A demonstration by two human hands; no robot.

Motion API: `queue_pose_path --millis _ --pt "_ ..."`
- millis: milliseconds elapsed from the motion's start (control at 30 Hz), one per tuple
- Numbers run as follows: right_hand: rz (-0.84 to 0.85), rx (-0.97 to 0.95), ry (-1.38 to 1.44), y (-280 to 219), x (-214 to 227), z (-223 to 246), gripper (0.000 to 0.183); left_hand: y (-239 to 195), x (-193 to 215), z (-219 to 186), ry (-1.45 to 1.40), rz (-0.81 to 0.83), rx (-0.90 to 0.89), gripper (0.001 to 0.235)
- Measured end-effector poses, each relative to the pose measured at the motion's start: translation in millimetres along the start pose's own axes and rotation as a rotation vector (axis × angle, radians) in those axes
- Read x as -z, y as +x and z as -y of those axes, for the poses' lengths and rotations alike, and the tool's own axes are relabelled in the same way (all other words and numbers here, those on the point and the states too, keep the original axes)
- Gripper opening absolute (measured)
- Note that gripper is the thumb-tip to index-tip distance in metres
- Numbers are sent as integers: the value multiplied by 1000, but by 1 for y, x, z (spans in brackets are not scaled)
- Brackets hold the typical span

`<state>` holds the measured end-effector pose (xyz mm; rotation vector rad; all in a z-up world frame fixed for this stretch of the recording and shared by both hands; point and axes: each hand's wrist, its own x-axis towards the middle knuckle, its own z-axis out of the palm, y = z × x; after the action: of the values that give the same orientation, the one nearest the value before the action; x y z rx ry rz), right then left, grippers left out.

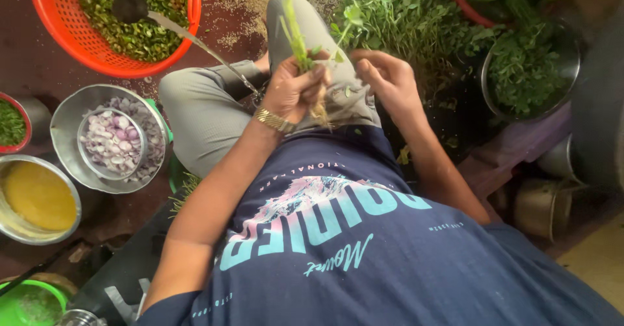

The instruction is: The person sorts through bundles of leafy greens by hand while sitting on the floor, picking individual stems from a pile and placing them into a separate group.

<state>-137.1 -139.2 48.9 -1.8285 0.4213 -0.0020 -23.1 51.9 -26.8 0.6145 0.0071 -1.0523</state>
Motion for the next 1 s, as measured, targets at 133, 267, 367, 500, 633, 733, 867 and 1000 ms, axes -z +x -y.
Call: queue_pose_path --millis 133,267,367,500,633,733,867,1000 --pt "286 -185 799 28 -8 -3 36 -22 12 -8 87 61 62 19" --pt "-215 470 641 76 50 0 23 -39 21 -10 122 -31 79 21" --pt "-607 386 99 84 76 16 20 -44 20 -17 29 -16 -9 20" --pt "23 167 102 61 39 23 33 -37 18 -22 -24 -27 -93 19" --pt "359 -120 347 54 -32 9 39 -32 22 -20 -19 -65 -121 18" --pt "143 -130 613 59 -57 13 26 -34 26 -20 14 -83 -158 20" --pt "58 32 18 69 -21 38 11 -43 23 -30 20 -78 -259 26" --pt "190 117 249 52 39 39 13 -52 18 -41 63 -155 -313 32"
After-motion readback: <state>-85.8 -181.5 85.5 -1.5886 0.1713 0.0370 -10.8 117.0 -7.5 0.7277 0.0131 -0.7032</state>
